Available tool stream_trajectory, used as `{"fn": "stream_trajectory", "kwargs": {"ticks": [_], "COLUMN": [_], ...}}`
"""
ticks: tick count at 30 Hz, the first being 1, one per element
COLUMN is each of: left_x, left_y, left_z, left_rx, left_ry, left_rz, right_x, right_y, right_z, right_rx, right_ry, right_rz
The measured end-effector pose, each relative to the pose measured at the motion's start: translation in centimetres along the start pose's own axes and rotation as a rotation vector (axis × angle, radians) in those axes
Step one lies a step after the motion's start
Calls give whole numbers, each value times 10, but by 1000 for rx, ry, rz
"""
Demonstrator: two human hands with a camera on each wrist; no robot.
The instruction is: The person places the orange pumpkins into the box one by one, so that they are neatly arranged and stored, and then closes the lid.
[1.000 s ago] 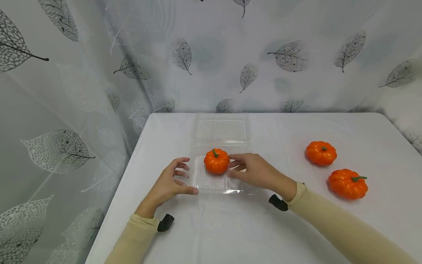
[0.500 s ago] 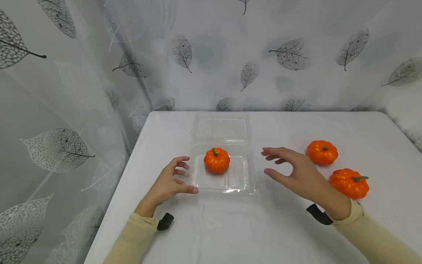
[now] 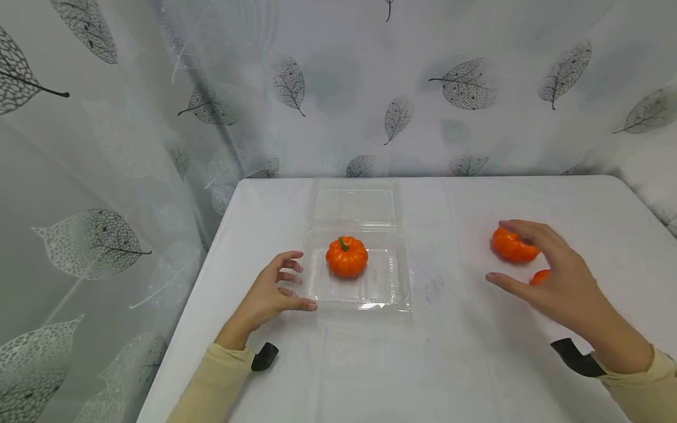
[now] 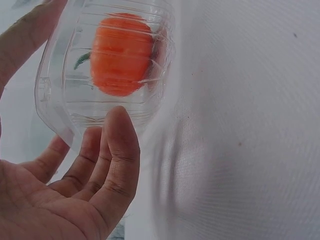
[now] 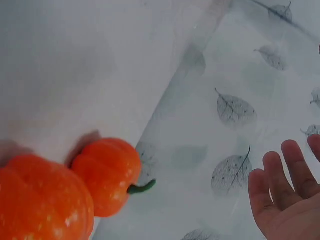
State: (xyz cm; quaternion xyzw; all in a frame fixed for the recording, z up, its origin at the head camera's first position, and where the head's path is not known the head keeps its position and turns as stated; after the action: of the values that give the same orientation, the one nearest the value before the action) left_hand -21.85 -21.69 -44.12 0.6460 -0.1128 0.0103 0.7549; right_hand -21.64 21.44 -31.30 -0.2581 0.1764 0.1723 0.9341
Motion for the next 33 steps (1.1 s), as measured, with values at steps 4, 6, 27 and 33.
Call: {"fn": "stream_trajectory", "kwargs": {"ticks": [4,6,27,33], "left_x": [1,1,1,2], "left_y": [0,1,2,2], "left_z": [-1,0,1,1], "left_rx": [5,4,-2,-16], "left_ry": [-1,2,15,18], "left_rz": [2,1,-5,5], "right_x": [9,14,65,76], "right_y": [32,46,164,176], "right_z": [13,20,0,-12], "right_rx": [30,27,36,25], "right_ry": [-26,-39,-365,-493], "right_rz": [-129,-170,-517,-553]}}
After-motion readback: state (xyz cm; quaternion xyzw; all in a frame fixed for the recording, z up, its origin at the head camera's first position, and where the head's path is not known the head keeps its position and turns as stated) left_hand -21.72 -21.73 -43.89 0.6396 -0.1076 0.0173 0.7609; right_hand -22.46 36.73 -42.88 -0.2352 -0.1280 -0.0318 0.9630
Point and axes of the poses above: each hand's wrist, its own x-axis away from the middle knuckle, its own z-axis out of the back of the hand, y = z × x, the point moved 10 cm from there along -x, towards the middle knuckle, and after that the axes turned 13 degrees about x, right-handed, at the moved point
